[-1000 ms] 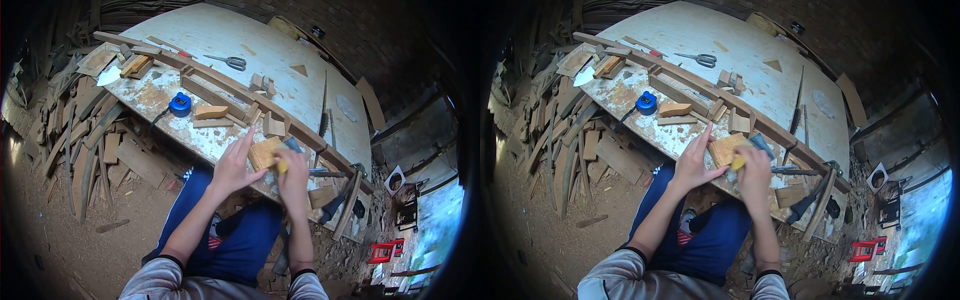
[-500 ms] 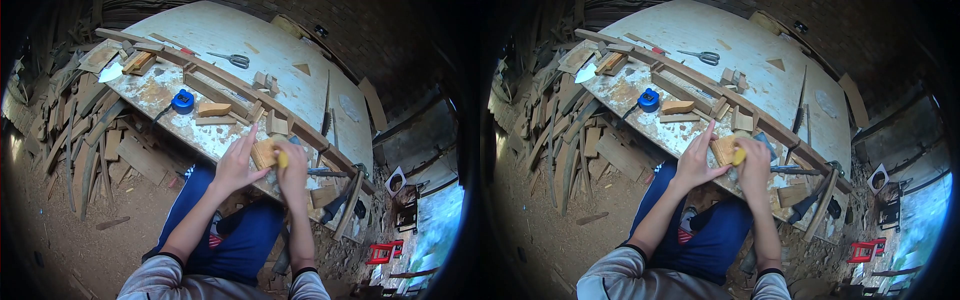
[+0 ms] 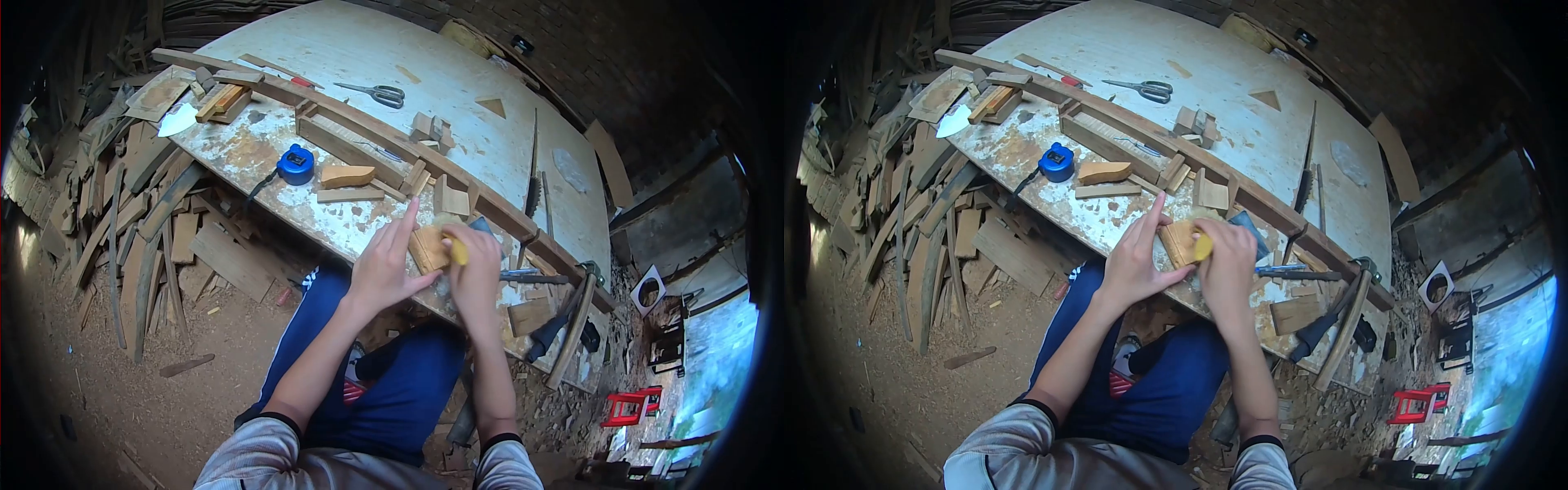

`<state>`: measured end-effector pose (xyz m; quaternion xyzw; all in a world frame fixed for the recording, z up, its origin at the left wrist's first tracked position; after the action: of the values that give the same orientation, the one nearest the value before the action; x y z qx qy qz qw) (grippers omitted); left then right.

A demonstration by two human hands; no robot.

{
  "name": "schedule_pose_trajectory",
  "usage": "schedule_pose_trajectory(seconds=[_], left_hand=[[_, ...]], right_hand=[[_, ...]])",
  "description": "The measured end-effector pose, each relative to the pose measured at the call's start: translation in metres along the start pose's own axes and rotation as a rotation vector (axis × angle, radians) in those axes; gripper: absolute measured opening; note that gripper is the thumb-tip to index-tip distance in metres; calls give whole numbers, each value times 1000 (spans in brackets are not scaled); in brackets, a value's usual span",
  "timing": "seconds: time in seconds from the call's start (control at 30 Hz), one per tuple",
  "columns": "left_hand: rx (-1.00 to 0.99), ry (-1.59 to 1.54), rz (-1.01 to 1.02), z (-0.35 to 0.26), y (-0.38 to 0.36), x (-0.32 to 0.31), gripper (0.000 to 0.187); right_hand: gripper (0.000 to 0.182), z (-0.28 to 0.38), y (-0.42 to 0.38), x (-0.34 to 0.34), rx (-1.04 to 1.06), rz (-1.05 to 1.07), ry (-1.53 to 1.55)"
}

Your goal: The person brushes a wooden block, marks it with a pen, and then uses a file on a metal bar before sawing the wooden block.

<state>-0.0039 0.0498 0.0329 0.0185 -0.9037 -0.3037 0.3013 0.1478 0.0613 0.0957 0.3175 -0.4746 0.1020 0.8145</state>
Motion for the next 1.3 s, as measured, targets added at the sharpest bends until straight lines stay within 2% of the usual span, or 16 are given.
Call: schedule_pose_trajectory(seconds=[0.07, 0.1, 0.23, 0.33, 0.37, 0.5, 0.63, 0.73, 0.77, 0.87, 0.97, 1.07, 1.17, 1.27, 1.3], left_hand=[[18, 3, 5, 3, 0, -1, 132], [12, 0, 5, 3, 2, -1, 132], [10, -2, 7, 0, 1, 1, 131], [-3, -1, -19, -1, 3, 1, 130], [-9, 1, -16, -1, 1, 2, 130], [4, 28, 4, -3, 0, 2, 128], [-18, 53, -10, -4, 0, 4, 125], [-3, 68, 18, -5, -4, 4, 120], [6, 75, 15, -7, -1, 6, 118], [34, 19, -14, -8, -3, 11, 96], [40, -36, -100, -2, -6, 9, 62], [-30, 119, -243, 0, -8, 10, 37], [36, 93, -263, 2, -4, 12, 30], [130, 70, -209, 12, -2, 6, 37], [93, 66, -222, 7, -1, 11, 39]], right_hand=[[20, 23, -4, -4, 72, 18, -39], [20, 26, -5, -7, 144, 59, 126], [27, -16, 3, 7, -73, -31, -81], [27, 20, -7, -1, 83, 29, -11], [26, 28, -8, 0, 125, 77, 132], [29, -25, -7, 9, -102, -33, -110], [25, 28, -14, 3, 116, 126, 173], [27, -10, -11, 14, -60, -11, -98], [25, -11, -16, 12, -56, -2, -99], [23, 3, -22, 21, -58, -48, 2], [24, 8, -22, 25, 14, -135, 2], [26, 14, -21, 17, 94, -168, -22], [26, 9, -13, 17, 99, -186, 10], [27, 11, 3, 18, 71, -156, -3], [26, 14, 9, 16, 63, -136, -35]])
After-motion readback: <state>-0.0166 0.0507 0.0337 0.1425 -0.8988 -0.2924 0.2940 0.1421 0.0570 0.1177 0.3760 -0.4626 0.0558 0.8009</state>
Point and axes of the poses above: each hand's wrist, its own y-axis towards the middle knuckle, its own x-axis out of the back of the hand, z = x × y, the point moved 7 cm from there along y, towards the middle knuckle, and after that the axes turned 11 degrees about z, right-handed, at the moved point
